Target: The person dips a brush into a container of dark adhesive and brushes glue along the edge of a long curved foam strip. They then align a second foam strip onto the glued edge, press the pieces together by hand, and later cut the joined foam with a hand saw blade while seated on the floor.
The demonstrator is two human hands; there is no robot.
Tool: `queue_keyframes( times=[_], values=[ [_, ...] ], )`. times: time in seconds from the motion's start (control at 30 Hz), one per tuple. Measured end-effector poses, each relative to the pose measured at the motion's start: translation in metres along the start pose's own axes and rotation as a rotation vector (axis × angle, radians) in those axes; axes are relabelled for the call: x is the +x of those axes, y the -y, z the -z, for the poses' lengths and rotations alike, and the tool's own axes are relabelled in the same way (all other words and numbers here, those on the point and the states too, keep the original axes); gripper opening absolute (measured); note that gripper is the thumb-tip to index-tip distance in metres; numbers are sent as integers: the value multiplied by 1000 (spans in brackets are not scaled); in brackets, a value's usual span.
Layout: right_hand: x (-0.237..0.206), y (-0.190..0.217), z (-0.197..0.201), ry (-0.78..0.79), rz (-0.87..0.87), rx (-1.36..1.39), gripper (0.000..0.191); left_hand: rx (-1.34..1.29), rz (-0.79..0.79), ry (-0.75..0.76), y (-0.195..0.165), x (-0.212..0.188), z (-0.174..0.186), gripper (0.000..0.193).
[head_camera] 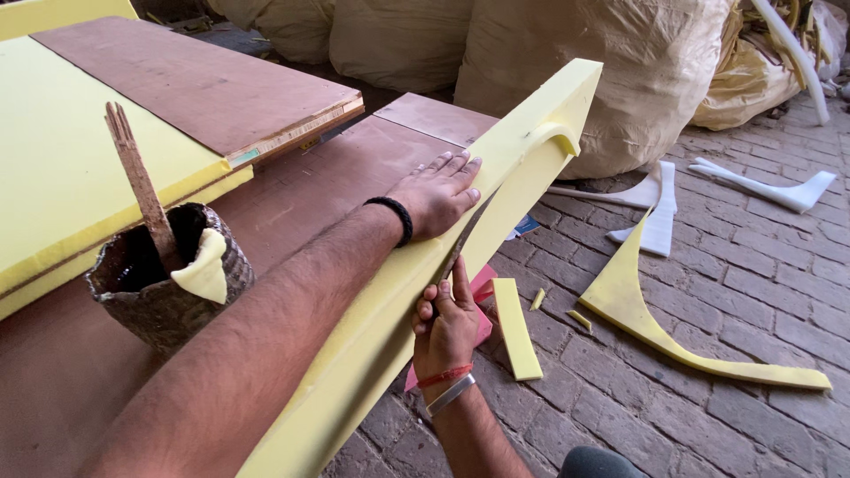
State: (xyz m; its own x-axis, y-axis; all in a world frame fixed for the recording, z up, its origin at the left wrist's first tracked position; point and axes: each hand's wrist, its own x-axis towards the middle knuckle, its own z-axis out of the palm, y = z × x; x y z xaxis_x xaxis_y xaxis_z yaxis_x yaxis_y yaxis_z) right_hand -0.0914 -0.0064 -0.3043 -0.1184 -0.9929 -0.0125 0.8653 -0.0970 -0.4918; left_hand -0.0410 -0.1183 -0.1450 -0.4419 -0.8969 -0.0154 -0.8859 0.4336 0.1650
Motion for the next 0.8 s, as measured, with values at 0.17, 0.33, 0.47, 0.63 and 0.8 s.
queue_keyframes(
  times=[0.17,0.33,0.47,0.63,0.8],
  values=[
    [-28,-12,-11,-25,-10,4,55,-7,-10,6,1,3,-1,68],
    [-73,-25,-33,-67,-63,55,56,-19,-13,4,1,3,-5,68],
    [-113,-39,-51,-100,-79,39,59,-18,-17,10,1,2,-6,68],
    [-158,-68,-52,-73,-98,21,62,8,-3,28,-2,0,-6,68],
    [-168,-75,-15,-87,-15,63,65,-1,-12,19,-2,0,-6,68]
  ],
)
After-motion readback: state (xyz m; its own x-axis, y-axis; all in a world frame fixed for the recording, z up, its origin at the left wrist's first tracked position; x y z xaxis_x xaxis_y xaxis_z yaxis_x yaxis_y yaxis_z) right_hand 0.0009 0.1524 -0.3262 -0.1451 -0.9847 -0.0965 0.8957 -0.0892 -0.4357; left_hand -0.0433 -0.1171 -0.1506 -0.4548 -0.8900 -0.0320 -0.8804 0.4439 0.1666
